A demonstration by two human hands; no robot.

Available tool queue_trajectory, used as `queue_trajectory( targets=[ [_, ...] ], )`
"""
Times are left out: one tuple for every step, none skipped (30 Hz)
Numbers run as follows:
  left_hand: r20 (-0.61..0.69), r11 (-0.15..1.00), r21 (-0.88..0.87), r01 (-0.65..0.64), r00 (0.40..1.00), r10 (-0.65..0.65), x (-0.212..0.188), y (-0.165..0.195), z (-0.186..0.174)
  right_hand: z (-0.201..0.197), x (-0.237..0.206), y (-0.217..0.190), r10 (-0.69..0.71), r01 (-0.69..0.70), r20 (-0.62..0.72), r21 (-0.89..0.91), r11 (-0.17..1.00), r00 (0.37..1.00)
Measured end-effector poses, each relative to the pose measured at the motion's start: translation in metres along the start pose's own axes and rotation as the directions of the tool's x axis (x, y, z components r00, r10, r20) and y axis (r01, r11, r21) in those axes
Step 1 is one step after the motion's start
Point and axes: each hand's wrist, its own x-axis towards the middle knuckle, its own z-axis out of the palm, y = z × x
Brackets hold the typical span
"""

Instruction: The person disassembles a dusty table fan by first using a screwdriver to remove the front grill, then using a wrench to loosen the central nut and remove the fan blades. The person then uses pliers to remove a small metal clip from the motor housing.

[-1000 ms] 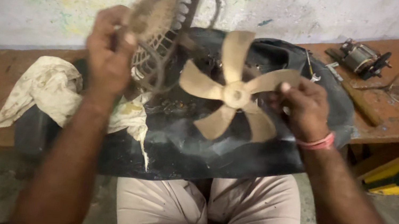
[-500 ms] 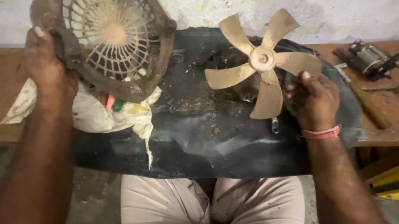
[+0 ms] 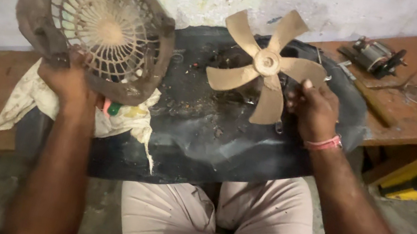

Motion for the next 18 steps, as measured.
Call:
queue_trajectory(
  targets=[
    [-0.038, 0.997, -0.08, 0.013, 0.999, -0.016, 0.003, 0.001, 0.002, 0.002, 0.001, -0.002, -0.002, 0.001, -0.017, -0.059, 0.998, 1.0],
    [-0.077, 0.987, -0.159, 0.02, 0.996, -0.033, 0.004, 0.004, 0.004, 0.004, 0.003, -0.002, -0.004, 0.0, -0.033, -0.118, 0.993, 0.999],
    [-0.116, 0.971, -0.238, 0.022, 0.992, -0.051, 0.006, 0.007, 0.004, 0.007, 0.005, -0.004, -0.009, 0.001, -0.046, -0.177, 0.984, 0.999],
    [-0.118, 0.989, -0.147, 0.021, 0.992, -0.039, 0.006, 0.008, 0.002, 0.007, 0.008, -0.005, -0.007, 0.003, -0.021, -0.189, 0.982, 1.0],
    [-0.12, 0.998, -0.054, 0.019, 0.992, -0.025, 0.007, 0.013, -0.003, 0.011, 0.011, -0.007, -0.004, 0.005, 0.005, -0.199, 0.98, 1.0],
    [-0.118, 0.999, 0.039, 0.016, 0.993, -0.011, 0.007, 0.017, -0.006, 0.011, 0.015, -0.007, -0.003, 0.009, 0.03, -0.209, 0.978, 1.0],
    [-0.106, 0.995, -0.018, 0.095, 0.99, -0.096, 0.007, 0.025, -0.01, 0.014, 0.019, -0.009, -0.002, 0.01, 0.046, -0.194, 0.981, 0.999],
    [-0.089, 0.982, -0.072, 0.174, 0.98, -0.18, 0.004, 0.035, -0.014, 0.017, 0.022, -0.009, 0.003, 0.008, 0.062, -0.179, 0.984, 0.998],
    [-0.065, 0.96, -0.125, 0.251, 0.963, -0.26, 0.002, 0.047, -0.017, 0.021, 0.024, -0.009, 0.004, 0.009, 0.077, -0.162, 0.987, 0.997],
    [-0.02, 0.949, -0.169, 0.265, 0.962, -0.272, -0.002, 0.059, -0.019, 0.025, 0.025, -0.01, -0.009, 0.023, 0.075, -0.188, 0.982, 0.997],
    [0.023, 0.937, -0.21, 0.28, 0.959, -0.282, -0.007, 0.072, -0.019, 0.03, 0.024, -0.01, -0.02, 0.035, 0.075, -0.213, 0.976, 0.997],
    [0.066, 0.922, -0.251, 0.296, 0.955, -0.288, -0.013, 0.085, -0.018, 0.036, 0.022, -0.01, -0.033, 0.05, 0.076, -0.238, 0.97, 0.997],
    [0.06, 0.922, -0.254, 0.291, 0.957, -0.285, -0.019, 0.098, -0.016, 0.043, 0.018, -0.011, -0.043, 0.045, 0.01, -0.244, 0.969, 0.999],
    [0.055, 0.923, -0.255, 0.287, 0.958, -0.283, -0.025, 0.11, -0.012, 0.05, 0.01, -0.01, -0.054, 0.038, -0.056, -0.249, 0.968, 0.997],
    [0.048, 0.923, -0.256, 0.288, 0.957, -0.285, -0.032, 0.119, -0.007, 0.057, 0.001, -0.009, -0.06, 0.027, -0.124, -0.256, 0.966, 0.99],
    [0.061, 0.915, -0.259, 0.309, 0.951, -0.304, -0.037, 0.127, 0.001, 0.063, -0.009, -0.009, -0.049, 0.02, -0.087, -0.306, 0.952, 0.995],
    [0.074, 0.906, -0.26, 0.332, 0.943, -0.325, -0.041, 0.132, 0.009, 0.069, -0.019, -0.009, -0.036, 0.015, -0.052, -0.356, 0.935, 0.998],
    [0.088, 0.896, -0.261, 0.359, 0.933, -0.348, -0.044, 0.135, 0.019, 0.074, -0.028, -0.01, -0.02, 0.01, -0.021, -0.406, 0.914, 1.0]
  ],
)
